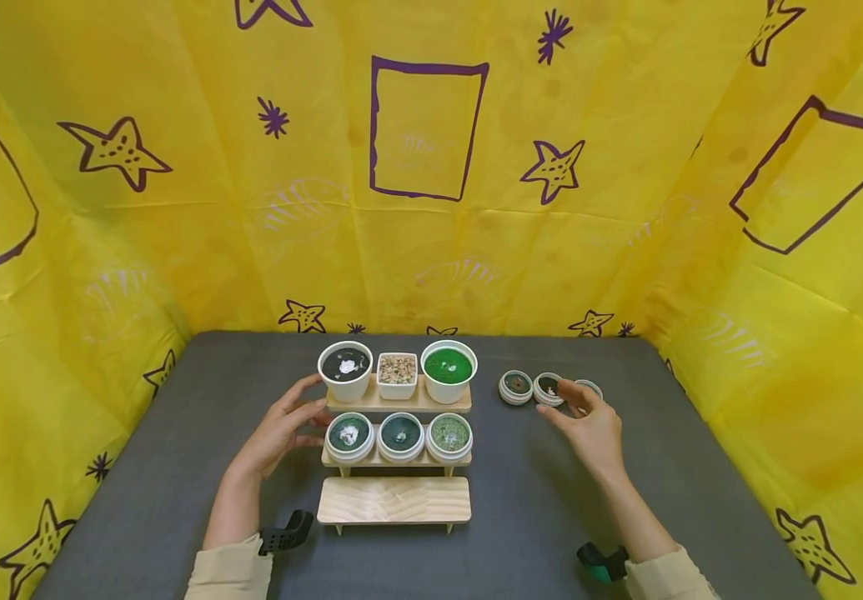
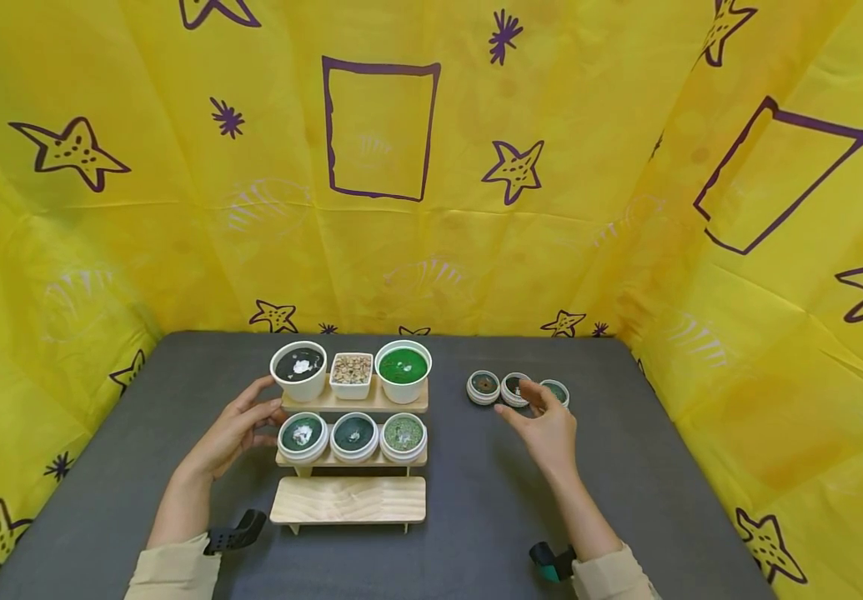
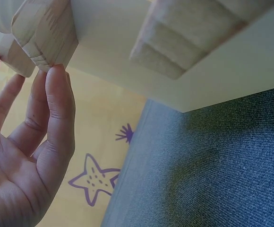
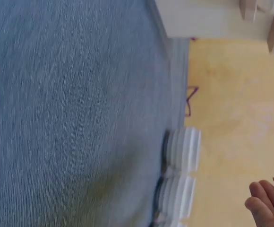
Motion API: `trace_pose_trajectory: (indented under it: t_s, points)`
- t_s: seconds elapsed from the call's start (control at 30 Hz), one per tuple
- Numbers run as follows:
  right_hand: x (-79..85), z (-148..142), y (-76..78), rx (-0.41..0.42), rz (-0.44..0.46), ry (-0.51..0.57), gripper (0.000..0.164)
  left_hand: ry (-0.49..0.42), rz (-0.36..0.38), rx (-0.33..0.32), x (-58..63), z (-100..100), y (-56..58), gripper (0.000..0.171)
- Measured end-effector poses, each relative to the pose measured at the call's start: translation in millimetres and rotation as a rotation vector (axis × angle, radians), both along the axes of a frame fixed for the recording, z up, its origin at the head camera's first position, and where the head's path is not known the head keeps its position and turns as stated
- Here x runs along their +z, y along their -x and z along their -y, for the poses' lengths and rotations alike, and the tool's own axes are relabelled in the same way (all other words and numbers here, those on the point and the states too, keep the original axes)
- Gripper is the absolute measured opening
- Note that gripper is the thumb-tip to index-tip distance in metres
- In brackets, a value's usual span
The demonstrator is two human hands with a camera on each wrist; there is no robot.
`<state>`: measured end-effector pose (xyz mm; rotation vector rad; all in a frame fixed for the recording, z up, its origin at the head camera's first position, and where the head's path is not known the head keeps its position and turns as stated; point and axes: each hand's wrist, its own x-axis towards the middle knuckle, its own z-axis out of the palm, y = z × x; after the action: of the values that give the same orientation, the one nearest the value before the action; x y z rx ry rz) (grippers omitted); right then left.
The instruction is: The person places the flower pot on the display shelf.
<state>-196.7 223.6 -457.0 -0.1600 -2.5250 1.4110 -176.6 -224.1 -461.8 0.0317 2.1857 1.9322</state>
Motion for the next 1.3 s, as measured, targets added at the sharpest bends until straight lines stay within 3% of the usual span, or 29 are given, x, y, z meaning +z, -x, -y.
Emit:
trace_pose_trajectory:
  t_s: [0.23, 0.57, 0.87, 1.07, 1.3]
  points:
    - [-3.7, -20, 12.7, -0.113, -0.008, 0.031, 0.057, 0.002, 0.005, 0.002, -0.2, 0, 0.1, 0.06]
    - [-16.2, -46, 32.2, -0.132, 0.007, 0.045, 0.066, 0.011, 0.01, 0.007, -0.3, 0, 1.1, 0.06]
    - [-27.1, -65, 45.1, -0.152, 0.122, -0.009, 0.073, 0.011, 0.012, 0.008, -0.5, -1, 1.3, 0.06]
    - [-32.2, -75, 52.5, -0.123, 0.215, 0.004, 0.08, -0.007, 0.001, -0.008, -1.9, -1, 2.3, 0.06]
    - [-36.2, -80, 57.5, -0.053, 0.298, 0.135, 0.083, -0.006, -0.007, -0.007, -2.0, 1, 1.7, 0.06]
